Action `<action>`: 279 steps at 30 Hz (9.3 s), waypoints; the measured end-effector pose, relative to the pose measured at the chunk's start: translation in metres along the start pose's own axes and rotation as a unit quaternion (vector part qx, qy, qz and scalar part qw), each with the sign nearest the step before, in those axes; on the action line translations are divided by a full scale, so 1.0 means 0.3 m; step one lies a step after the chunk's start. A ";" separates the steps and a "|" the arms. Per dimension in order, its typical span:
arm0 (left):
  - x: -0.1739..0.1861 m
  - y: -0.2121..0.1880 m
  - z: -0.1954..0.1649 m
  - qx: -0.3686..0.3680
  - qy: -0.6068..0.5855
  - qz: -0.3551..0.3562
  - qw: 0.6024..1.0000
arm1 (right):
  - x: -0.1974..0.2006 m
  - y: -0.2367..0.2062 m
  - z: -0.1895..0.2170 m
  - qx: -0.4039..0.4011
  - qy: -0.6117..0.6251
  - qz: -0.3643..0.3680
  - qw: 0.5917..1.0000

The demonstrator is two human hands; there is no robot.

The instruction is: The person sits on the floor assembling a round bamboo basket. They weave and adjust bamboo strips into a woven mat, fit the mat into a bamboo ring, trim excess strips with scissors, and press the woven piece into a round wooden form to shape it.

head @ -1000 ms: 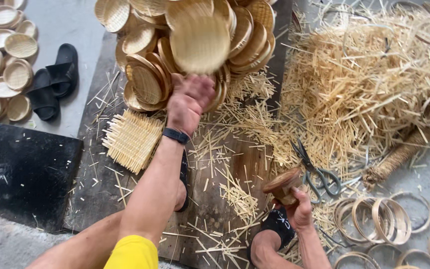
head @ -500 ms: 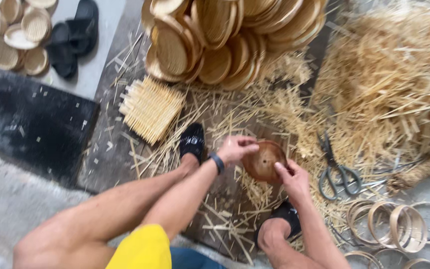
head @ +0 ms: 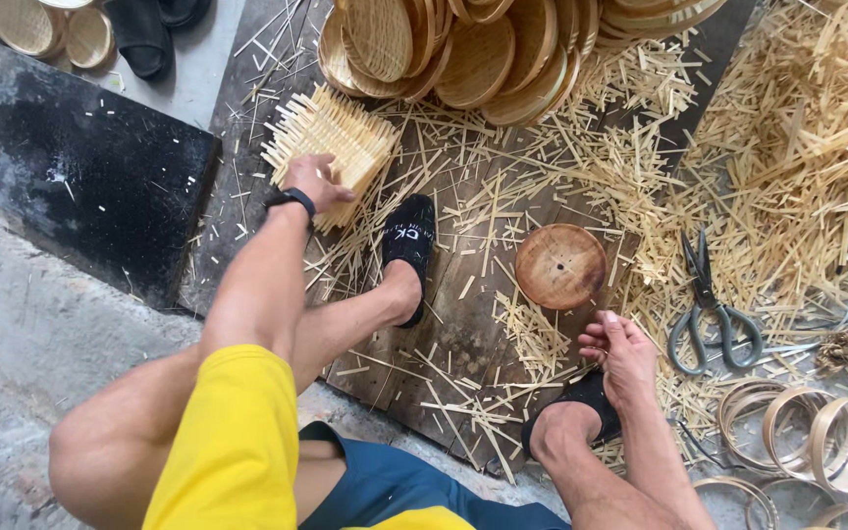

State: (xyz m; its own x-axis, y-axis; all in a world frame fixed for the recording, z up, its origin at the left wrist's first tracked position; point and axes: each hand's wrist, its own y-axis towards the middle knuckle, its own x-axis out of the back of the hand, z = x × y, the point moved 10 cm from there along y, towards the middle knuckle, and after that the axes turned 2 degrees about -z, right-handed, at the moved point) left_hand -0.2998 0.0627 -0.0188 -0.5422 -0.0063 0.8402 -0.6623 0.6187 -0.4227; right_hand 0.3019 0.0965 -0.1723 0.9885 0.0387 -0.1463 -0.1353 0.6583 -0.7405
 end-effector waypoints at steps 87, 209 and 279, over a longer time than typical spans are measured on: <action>-0.444 -1.268 -1.246 -0.029 -0.481 0.557 0.676 | -0.402 -1.151 1.127 0.682 -0.575 0.050 0.449; -0.721 -0.478 -0.998 -0.326 -0.160 0.163 0.917 | -0.105 -0.113 0.395 0.122 -0.207 -0.249 0.938; -0.739 -0.848 -0.921 -0.454 -0.106 -0.054 0.883 | 0.486 -0.010 0.369 0.060 -0.572 -0.131 0.808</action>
State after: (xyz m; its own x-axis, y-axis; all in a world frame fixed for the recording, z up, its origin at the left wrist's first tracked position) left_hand 0.1316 0.1237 -0.0038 -0.6491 -0.1920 0.7361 -0.0815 0.9796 0.1837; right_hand 0.4540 0.1833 -0.1187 0.4082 0.5102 0.7570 0.0274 0.8220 -0.5688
